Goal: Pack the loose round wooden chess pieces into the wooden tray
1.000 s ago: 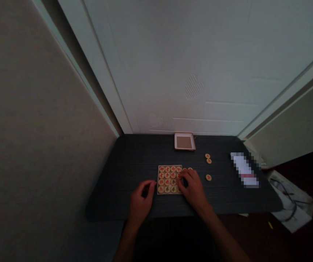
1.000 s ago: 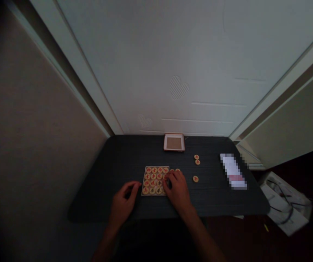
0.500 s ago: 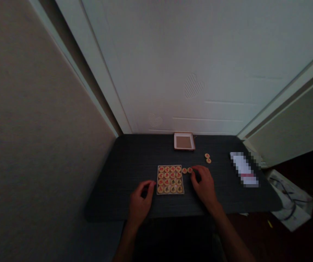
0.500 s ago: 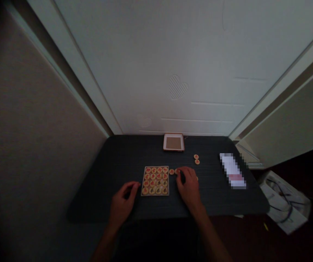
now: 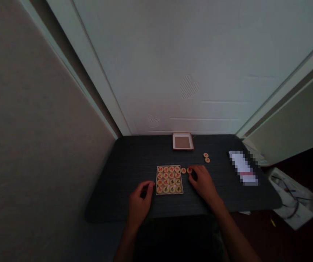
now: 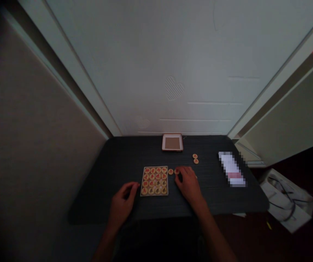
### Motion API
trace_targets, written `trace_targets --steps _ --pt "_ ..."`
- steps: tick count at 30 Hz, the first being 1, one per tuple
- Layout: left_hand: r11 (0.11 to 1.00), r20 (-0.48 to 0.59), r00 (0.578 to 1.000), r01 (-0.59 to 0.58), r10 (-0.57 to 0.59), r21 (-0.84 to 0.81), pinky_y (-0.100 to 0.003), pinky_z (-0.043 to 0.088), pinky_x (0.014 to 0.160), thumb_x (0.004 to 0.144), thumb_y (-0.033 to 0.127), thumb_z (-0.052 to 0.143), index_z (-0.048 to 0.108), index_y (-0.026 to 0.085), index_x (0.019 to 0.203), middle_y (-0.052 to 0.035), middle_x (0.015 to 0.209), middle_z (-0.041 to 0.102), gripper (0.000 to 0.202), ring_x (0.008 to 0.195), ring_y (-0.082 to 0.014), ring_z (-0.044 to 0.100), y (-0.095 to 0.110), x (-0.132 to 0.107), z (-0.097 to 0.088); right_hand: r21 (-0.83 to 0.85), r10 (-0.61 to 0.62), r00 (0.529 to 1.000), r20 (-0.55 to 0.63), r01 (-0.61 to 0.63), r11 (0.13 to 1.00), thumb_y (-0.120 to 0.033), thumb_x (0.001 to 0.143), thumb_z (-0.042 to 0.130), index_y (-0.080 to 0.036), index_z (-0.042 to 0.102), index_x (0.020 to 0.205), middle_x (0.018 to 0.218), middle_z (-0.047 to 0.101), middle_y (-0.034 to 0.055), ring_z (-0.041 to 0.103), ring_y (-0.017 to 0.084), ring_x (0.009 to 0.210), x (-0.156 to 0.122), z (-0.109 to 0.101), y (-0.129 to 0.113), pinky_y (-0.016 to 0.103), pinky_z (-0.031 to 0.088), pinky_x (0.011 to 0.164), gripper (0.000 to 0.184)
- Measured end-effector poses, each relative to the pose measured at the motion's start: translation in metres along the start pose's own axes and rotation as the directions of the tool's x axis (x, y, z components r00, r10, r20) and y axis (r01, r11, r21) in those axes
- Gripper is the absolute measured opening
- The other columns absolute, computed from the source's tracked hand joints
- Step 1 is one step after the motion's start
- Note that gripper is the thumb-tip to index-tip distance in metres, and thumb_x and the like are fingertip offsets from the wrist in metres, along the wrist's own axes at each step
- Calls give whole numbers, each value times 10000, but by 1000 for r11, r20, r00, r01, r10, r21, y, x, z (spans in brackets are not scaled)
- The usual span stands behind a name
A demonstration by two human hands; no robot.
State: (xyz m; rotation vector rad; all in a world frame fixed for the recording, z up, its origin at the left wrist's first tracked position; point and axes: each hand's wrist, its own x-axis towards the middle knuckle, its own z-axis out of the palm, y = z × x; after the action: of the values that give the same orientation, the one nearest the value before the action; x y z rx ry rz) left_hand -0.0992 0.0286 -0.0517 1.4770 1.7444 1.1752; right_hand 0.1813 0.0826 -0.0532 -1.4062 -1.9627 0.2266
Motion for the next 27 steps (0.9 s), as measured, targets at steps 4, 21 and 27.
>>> trace_targets --steps 4,21,27 --pt "999 -24 1000 15 -16 -28 -369 607 802 905 483 611 728 201 972 -76 955 802 313 885 -255 764 2 0 0 75 -1 1000 -26 3 997 -182 876 627 -238 652 1140 1076 719 80 655 277 1007 -10 -13 -5 458 544 901 271" --pt "910 407 914 173 -6 -376 -350 611 833 890 402 661 748 218 1050 -82 1014 800 259 919 -245 762 87 -35 39 332 -38 997 -72 60 941 -218 903 644 -300 620 1248 1141 726 73 706 247 1026 -57 -47 -62 402 611 870 356" --pt "897 435 896 265 -93 -354 -349 618 774 828 481 701 762 196 980 -94 967 807 329 890 -258 762 93 -36 47 378 -87 994 -61 104 920 -204 913 638 -317 606 1288 1140 726 69 691 248 1053 -60 -44 -66 419 594 912 392"
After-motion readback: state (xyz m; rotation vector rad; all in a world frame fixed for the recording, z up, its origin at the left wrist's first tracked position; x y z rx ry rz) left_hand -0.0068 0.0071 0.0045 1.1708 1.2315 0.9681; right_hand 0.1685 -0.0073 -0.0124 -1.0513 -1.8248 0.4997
